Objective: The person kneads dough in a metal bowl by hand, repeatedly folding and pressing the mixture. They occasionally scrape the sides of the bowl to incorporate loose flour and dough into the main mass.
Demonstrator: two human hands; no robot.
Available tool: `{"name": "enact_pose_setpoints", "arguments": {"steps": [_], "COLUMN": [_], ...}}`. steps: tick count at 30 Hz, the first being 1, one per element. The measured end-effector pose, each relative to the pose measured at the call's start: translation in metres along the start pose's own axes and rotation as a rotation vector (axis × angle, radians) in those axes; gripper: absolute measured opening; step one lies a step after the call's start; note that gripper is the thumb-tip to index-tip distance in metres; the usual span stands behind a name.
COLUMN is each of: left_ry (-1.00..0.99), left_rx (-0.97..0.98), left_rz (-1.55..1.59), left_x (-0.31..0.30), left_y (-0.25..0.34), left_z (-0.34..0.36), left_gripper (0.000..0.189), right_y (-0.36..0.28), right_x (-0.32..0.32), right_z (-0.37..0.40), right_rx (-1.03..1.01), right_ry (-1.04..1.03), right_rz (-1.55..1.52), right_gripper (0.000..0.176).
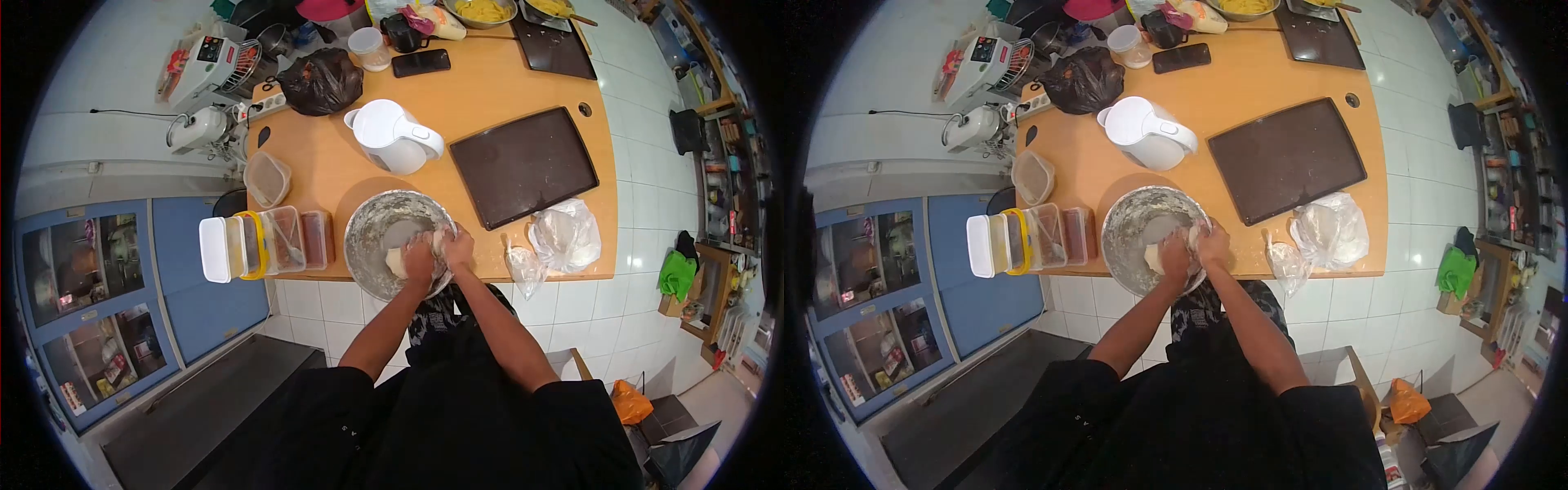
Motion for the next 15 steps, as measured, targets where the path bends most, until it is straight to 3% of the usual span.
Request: {"name": "enact_pose_setpoints", "arguments": {"steps": [2, 6, 9, 12, 13, 15], "left_ry": [-0.011, -0.023, 0.134, 0.516, 0.317, 0.418], "left_rx": [-0.016, -0.163, -0.323, -0.536, -0.573, -0.657], "left_rz": [0.041, 0.153, 0.025, 0.165, 0.350, 0.716], "left_x": [0.009, 0.030, 0.068, 0.065, 0.081, 0.086], "left_y": [-0.007, -0.041, -0.074, -0.090, -0.103, -0.114], "left_z": [-0.017, -0.053, -0.065, -0.057, -0.066, -0.064], "left_gripper": [0.033, 0.021, 0.019, 0.020, 0.025, 0.026], "right_y": [0.000, -0.016, -0.015, -0.023, -0.025, -0.033], "right_x": [-0.002, -0.006, -0.006, -0.006, -0.007, -0.009], "right_z": [0.003, 0.005, 0.002, 0.000, 0.002, 0.002], "right_rx": [0.055, -0.073, -0.187, -0.201, -0.177, -0.154], "right_ry": [-0.013, 0.042, 0.039, 0.019, -0.005, -0.028], "right_rz": [0.073, 0.056, 0.038, 0.082, 0.071, 0.066], "right_gripper": [0.025, 0.026, 0.026, 0.025, 0.025, 0.024]}}
Point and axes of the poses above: each hand's wrist, its own z-axis away from the middle knuckle, its own x-axis out of the palm, y = z × x, the point moved 8 cm from there along -z, towards the middle knuckle, and after that the axes turned 1 degree about -z, right-handed, at the moved point
